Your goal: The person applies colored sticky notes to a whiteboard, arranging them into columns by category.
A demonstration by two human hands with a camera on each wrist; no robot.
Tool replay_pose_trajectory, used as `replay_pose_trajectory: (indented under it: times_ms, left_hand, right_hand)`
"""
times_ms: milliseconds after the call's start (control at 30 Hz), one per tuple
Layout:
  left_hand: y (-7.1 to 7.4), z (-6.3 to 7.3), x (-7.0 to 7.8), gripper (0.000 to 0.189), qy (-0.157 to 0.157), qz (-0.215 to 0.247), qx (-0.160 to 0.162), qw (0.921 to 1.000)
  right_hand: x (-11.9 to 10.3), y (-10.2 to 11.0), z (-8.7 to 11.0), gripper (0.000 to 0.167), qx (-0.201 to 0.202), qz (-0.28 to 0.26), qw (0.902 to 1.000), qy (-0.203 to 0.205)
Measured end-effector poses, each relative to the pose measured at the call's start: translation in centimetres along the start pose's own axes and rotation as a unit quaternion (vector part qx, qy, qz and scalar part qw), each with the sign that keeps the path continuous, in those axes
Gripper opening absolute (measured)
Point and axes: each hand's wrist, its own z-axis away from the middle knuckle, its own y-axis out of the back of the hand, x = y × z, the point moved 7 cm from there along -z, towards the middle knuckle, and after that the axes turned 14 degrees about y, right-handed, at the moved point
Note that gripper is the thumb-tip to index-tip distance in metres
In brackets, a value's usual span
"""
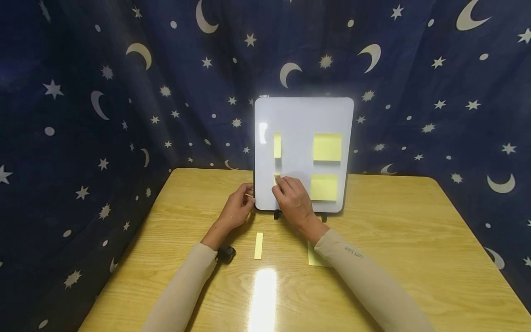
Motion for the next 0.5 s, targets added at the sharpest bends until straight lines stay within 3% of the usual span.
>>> replay_pose_trajectory:
  times_ms: [500]
  left_hand:
    - [0.05, -0.03, -0.12, 0.042, -0.01, -0.003, -0.006, 0.9999]
  right_hand:
    - [-0.23, 0.0, 0.28, 0.015, -0.014, 0.007, 0.9999, 0.0]
